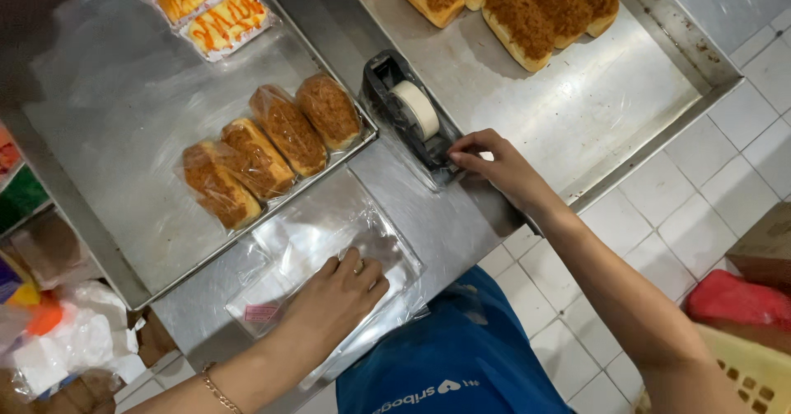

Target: The person places individual slices of bread topped with a brown spread into clear plastic bags, seals them, and arranges them on a metal tray. The person repeats this process for multiple slices throughout the clip.

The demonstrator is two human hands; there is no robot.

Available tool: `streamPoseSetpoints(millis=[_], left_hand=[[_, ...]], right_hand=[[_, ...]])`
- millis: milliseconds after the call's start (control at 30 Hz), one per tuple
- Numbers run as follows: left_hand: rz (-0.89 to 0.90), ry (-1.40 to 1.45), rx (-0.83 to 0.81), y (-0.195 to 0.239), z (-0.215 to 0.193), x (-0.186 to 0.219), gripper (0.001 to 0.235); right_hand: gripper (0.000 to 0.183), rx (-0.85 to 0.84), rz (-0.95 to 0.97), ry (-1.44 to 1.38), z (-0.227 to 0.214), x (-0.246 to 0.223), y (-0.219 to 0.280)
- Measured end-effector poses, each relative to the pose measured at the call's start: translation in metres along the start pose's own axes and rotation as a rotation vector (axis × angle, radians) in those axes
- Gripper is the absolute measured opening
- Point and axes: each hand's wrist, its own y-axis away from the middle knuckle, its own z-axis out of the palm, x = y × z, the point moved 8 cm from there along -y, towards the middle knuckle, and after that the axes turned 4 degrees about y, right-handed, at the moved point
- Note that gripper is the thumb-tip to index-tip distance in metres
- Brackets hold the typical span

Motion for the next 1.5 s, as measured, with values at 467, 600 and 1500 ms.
streamPoseSetpoints(millis=[467,600,1500], left_hand=[[0.04,0.081,-0.156,0.007,-0.016,-0.007,0.047],[0.04,0.041,-0.008,0.024,-0.057,-0.006,0.04],[0.275,-0.019,0.307,0.075,-0.168,0.006,0.014]], right_hand=[[0.013,0.529,-0.133,0.042,0.003,0.025,0.057],[0.016,0.578,-0.054,0.255,-0.004,0.042,0.064],[0.014,-0.753,0.713,-0.913,0.175,-0.062,0.147]])
